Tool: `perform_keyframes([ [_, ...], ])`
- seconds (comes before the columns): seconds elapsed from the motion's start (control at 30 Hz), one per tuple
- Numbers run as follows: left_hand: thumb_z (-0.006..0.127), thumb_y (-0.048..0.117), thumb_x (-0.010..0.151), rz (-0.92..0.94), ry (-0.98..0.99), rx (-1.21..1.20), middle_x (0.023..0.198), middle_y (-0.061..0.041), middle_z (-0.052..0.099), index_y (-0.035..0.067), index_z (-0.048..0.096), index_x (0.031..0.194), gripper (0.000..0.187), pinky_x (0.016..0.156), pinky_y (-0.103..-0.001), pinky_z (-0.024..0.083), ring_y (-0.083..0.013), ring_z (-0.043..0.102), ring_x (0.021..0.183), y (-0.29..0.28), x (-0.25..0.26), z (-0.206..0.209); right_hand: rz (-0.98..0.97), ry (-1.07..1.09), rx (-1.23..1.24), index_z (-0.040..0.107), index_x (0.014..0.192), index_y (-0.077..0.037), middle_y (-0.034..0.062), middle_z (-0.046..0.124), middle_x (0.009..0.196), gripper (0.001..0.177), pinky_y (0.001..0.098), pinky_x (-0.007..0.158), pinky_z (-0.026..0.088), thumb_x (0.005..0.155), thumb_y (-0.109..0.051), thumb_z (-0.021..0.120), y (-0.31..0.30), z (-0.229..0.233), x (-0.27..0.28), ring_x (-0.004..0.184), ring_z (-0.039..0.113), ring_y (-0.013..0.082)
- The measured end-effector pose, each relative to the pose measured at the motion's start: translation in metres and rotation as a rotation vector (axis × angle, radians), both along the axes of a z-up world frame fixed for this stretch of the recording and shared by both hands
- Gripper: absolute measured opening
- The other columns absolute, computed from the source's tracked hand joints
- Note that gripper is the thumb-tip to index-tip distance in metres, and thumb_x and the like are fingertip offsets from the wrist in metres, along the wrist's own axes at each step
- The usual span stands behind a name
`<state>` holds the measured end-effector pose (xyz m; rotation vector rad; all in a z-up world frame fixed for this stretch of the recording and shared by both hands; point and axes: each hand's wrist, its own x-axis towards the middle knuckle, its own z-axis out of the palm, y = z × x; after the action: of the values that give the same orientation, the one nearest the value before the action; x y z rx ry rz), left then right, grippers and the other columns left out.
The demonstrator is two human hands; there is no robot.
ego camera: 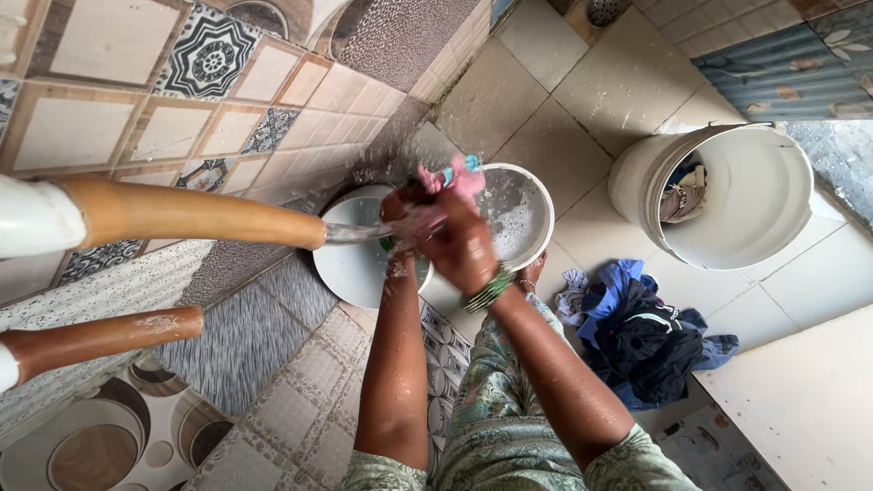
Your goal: The person washes several items of clothing by hand in buckets of soapy water, scrubbing them and rinsing them under a running hose.
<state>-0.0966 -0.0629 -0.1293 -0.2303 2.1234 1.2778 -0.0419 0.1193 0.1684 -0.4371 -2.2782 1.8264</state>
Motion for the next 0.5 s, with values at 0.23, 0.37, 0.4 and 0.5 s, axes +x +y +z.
perform_keyframes([
  [0.23, 0.085, 0.048, 0.094, 0.228, 0.463, -0.119, 0.089, -0.018, 0.069, -0.004, 0.065, 0.097, 0.056, 0.066, -0.036, 0.055, -0.0201, 0.062, 0.076, 0.004, 0.000, 0.012, -0.113, -0.196, -0.050, 0.060, 0.120, -0.002, 0.0058, 0.063, 0.069, 0.036, 0.0281, 0.051, 0.045, 0.087, -0.004, 0.073, 0.038, -0.036, 0.014, 0.057, 0.057, 0.0111],
  [0.37, 0.084, 0.046, 0.093, 0.054, 0.291, 0.030, 0.094, -0.019, 0.066, -0.002, 0.065, 0.101, 0.053, 0.069, -0.040, 0.054, -0.0234, 0.062, 0.080, 0.042, 0.020, 0.068, -0.062, -0.067, -0.063, 0.059, 0.124, 0.003, 0.0053, 0.059, 0.072, 0.035, 0.0291, 0.054, 0.047, 0.090, 0.001, 0.066, 0.001, -0.017, 0.011, 0.060, 0.058, 0.0129],
  [0.4, 0.084, 0.045, 0.093, -0.008, 0.239, 0.118, 0.095, -0.019, 0.066, -0.002, 0.064, 0.102, 0.052, 0.070, -0.041, 0.054, -0.0245, 0.062, 0.081, 0.050, 0.021, 0.082, -0.061, -0.063, -0.062, 0.059, 0.124, 0.003, 0.0053, 0.059, 0.072, 0.035, 0.0291, 0.054, 0.047, 0.090, 0.001, 0.066, -0.002, -0.012, 0.007, 0.060, 0.058, 0.0129],
  [0.5, 0.083, 0.043, 0.092, -0.076, 0.180, 0.245, 0.100, -0.020, 0.064, 0.000, 0.064, 0.107, 0.049, 0.073, -0.045, 0.053, -0.0278, 0.061, 0.086, 0.056, 0.031, 0.109, 0.047, -0.061, -0.079, 0.055, 0.129, 0.005, 0.0046, 0.061, 0.069, 0.044, 0.0295, 0.052, 0.050, 0.085, 0.003, 0.060, -0.012, -0.003, -0.001, 0.055, 0.060, 0.0155],
])
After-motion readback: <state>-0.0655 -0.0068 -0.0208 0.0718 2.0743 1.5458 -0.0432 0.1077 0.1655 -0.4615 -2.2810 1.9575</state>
